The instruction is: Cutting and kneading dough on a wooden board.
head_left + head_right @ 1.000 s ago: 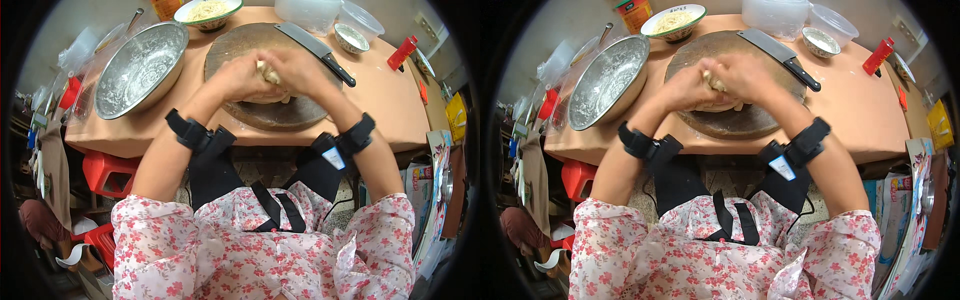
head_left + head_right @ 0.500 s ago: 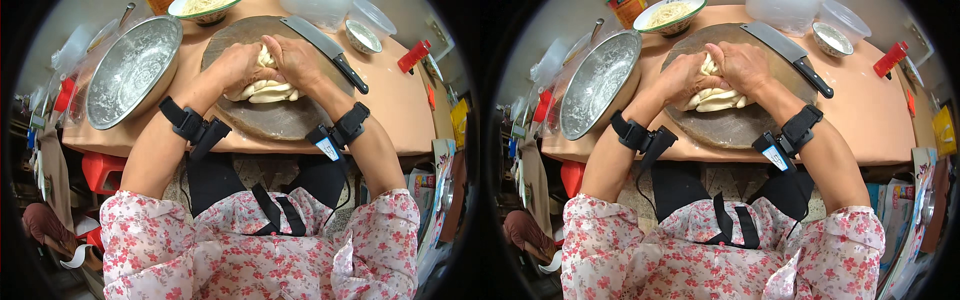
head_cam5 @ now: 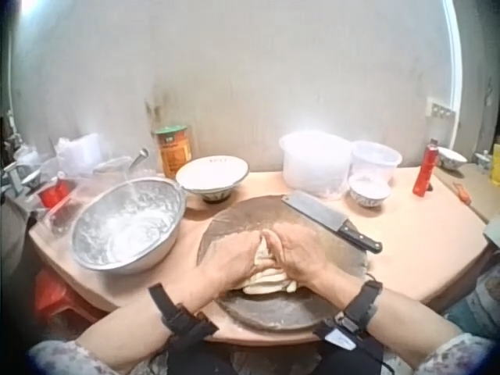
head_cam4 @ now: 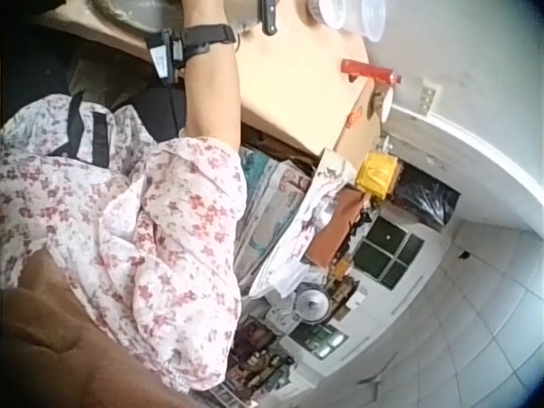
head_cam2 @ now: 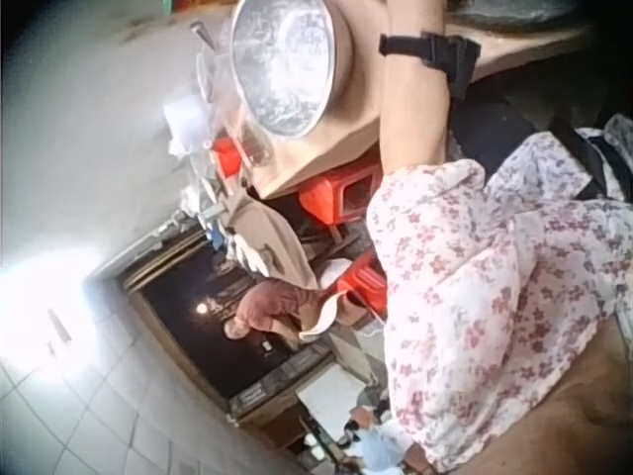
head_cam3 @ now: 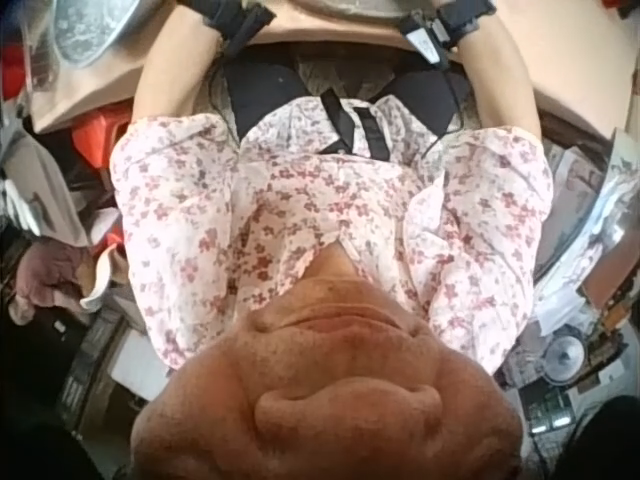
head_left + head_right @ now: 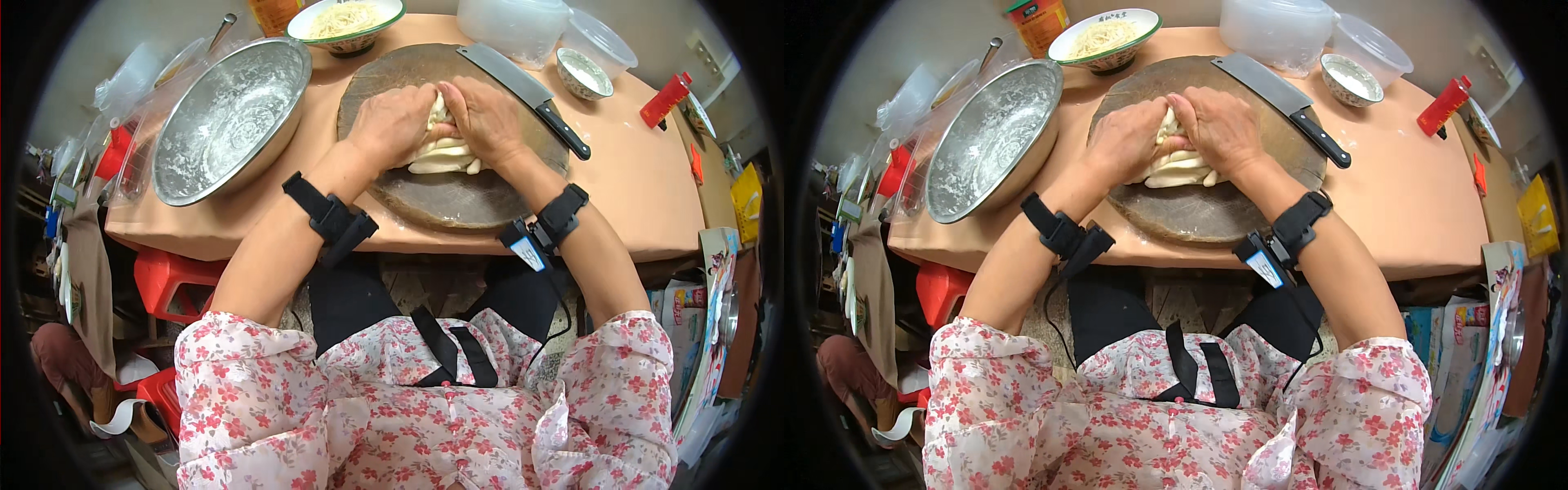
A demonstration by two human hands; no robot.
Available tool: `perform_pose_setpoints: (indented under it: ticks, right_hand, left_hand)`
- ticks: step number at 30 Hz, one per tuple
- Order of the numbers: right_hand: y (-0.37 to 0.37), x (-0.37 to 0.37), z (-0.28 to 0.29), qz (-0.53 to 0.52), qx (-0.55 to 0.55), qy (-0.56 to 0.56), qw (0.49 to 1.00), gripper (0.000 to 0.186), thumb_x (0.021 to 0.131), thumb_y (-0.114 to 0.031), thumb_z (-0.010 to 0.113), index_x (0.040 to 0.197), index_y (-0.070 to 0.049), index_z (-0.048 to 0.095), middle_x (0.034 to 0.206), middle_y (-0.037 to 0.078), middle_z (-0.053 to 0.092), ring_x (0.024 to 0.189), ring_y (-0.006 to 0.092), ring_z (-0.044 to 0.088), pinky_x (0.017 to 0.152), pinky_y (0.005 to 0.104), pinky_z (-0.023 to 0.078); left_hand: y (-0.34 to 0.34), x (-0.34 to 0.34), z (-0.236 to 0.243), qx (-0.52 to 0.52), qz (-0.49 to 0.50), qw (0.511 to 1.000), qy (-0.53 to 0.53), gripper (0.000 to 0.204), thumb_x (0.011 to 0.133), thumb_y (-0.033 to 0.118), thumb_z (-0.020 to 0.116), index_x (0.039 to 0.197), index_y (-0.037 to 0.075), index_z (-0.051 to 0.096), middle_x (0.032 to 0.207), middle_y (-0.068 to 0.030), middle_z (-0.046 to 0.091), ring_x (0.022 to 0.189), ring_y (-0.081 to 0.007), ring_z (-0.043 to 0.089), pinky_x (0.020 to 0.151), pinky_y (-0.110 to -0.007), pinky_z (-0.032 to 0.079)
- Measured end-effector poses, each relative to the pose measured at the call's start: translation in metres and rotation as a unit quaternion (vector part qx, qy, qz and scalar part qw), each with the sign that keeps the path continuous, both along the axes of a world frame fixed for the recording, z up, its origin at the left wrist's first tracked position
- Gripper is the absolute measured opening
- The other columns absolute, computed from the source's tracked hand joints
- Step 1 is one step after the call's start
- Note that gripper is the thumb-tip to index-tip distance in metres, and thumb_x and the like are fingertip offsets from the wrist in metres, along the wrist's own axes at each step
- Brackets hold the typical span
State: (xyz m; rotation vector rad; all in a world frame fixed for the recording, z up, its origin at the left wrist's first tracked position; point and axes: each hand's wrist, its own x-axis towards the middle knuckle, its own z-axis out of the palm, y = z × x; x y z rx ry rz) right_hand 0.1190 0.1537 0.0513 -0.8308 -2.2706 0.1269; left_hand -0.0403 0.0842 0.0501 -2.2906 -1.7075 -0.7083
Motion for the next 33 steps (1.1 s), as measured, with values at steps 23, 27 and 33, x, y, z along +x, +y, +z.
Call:
perform_pose_setpoints:
  ticks: [23,27,33]
  right_hand:
    - [-0.036,0.026,0.020,0.063,-0.097,-0.155,0.981,0.051,0.097,-0.044,0.036,0.089,-0.006,0.069,0.083,0.018,0.067,0.087,0.0384,0.062,0.077,0.0494,0.045]
    - [-0.033,0.019,0.016,0.052,-0.083,-0.101,0.990,0.054,0.095,-0.046,0.042,0.071,-0.006,0.067,0.069,0.019,0.065,0.072,0.0393,0.064,0.068,0.0498,0.048]
    - [-0.004,0.006,0.008,0.036,-0.076,-0.082,0.993,0.059,0.096,-0.052,0.040,0.073,-0.006,0.070,0.068,0.020,0.065,0.070,0.0401,0.064,0.068,0.0496,0.050]
  left_hand:
    - [-0.039,0.029,0.033,-0.236,0.028,0.965,-0.111,0.081,0.057,0.060,0.079,0.113,0.003,0.065,0.101,-0.0207,0.069,0.098,-0.0351,0.066,0.087,-0.041,0.052]
    - [-0.035,0.024,0.039,-0.265,0.050,0.959,-0.083,0.075,0.057,0.061,0.081,0.106,0.005,0.069,0.092,-0.0197,0.071,0.091,-0.0362,0.068,0.084,-0.042,0.053]
    - [-0.005,0.002,0.022,-0.258,0.021,0.955,-0.146,0.072,0.054,0.063,0.083,0.089,0.001,0.072,0.083,-0.0211,0.070,0.083,-0.0362,0.069,0.079,-0.042,0.053]
